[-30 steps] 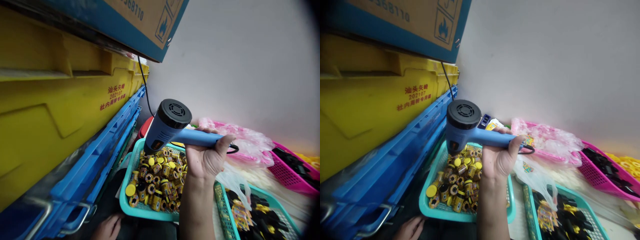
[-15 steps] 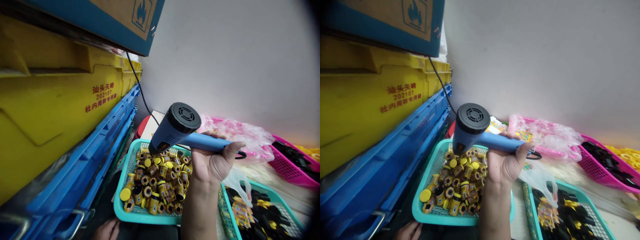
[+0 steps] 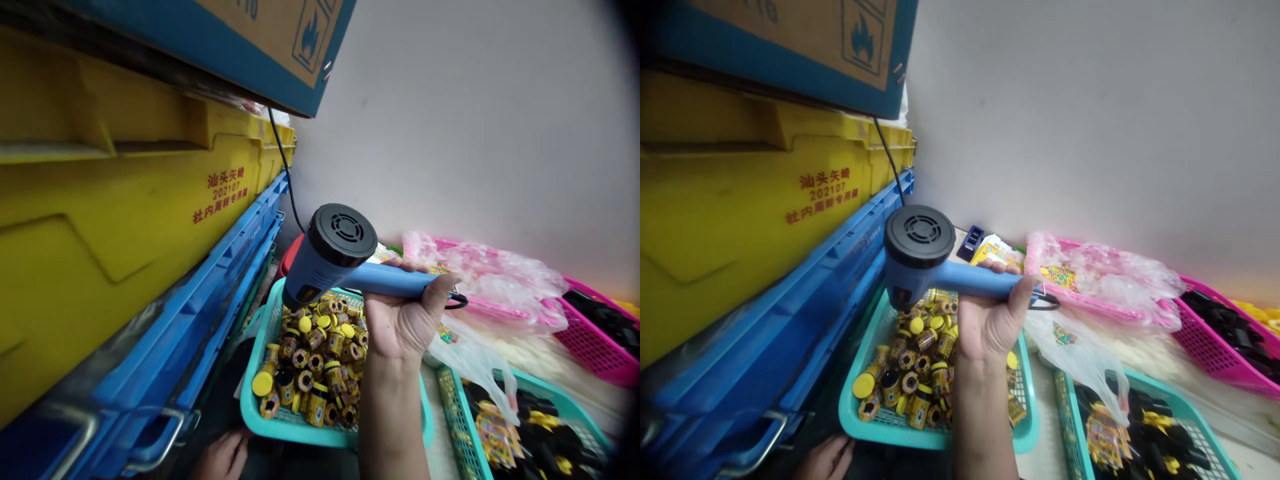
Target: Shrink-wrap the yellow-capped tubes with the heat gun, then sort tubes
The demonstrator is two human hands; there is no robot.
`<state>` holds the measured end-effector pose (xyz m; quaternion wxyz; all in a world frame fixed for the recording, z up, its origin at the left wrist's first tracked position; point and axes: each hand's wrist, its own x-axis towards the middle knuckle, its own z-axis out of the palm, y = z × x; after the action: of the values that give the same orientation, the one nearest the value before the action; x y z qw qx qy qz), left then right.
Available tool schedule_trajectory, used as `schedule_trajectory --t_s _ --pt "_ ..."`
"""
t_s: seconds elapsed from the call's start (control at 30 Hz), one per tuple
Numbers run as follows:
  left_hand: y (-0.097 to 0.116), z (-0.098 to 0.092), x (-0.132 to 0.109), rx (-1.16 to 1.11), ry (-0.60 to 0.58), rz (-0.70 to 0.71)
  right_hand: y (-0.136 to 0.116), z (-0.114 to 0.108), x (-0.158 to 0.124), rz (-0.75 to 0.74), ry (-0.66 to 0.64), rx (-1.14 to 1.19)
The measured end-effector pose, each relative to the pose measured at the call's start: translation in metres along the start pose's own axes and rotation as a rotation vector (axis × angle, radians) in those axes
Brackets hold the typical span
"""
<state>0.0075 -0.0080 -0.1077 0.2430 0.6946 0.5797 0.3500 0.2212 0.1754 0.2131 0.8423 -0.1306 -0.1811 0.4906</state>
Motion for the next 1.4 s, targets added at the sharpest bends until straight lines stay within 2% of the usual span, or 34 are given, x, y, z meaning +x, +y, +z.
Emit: schedule_trajectory --t_s 0.27,0.5,0.67,0.93,1.1,1.27,1.4 --pt "0.004 -0.004 0.002 -0.029 -0.022 -0.023 -0.004 0.003 -0.008 -0.003 -0.015 -0.056" --pt "0.005 -0.003 0.004 -0.040 -0.031 -0.046 -0.002 0.006 -0.002 -0.117 -0.002 -0.016" --pt "0.007 -0.004 0.004 -0.048 -0.025 -0.055 0.002 0.003 0.003 -0.085 0.025 -0.006" --pt "0.007 -0.004 0.004 -0.051 -0.006 -0.037 -0.021 0.003 0.006 -0.122 0.027 -0.099" --pt "0.007 -0.004 0.005 -0.049 -0.001 -0.020 -0.033 -0.004 0.006 -0.023 0.032 -0.137" --pt "0.006 -0.003 0.004 -0.045 0.006 -0.018 -0.028 0.002 -0.002 0.155 0.158 -0.097" --pt "0.005 -0.002 0.004 -0.048 0.007 -0.014 -0.021 0.006 -0.008 0.175 0.105 -0.085"
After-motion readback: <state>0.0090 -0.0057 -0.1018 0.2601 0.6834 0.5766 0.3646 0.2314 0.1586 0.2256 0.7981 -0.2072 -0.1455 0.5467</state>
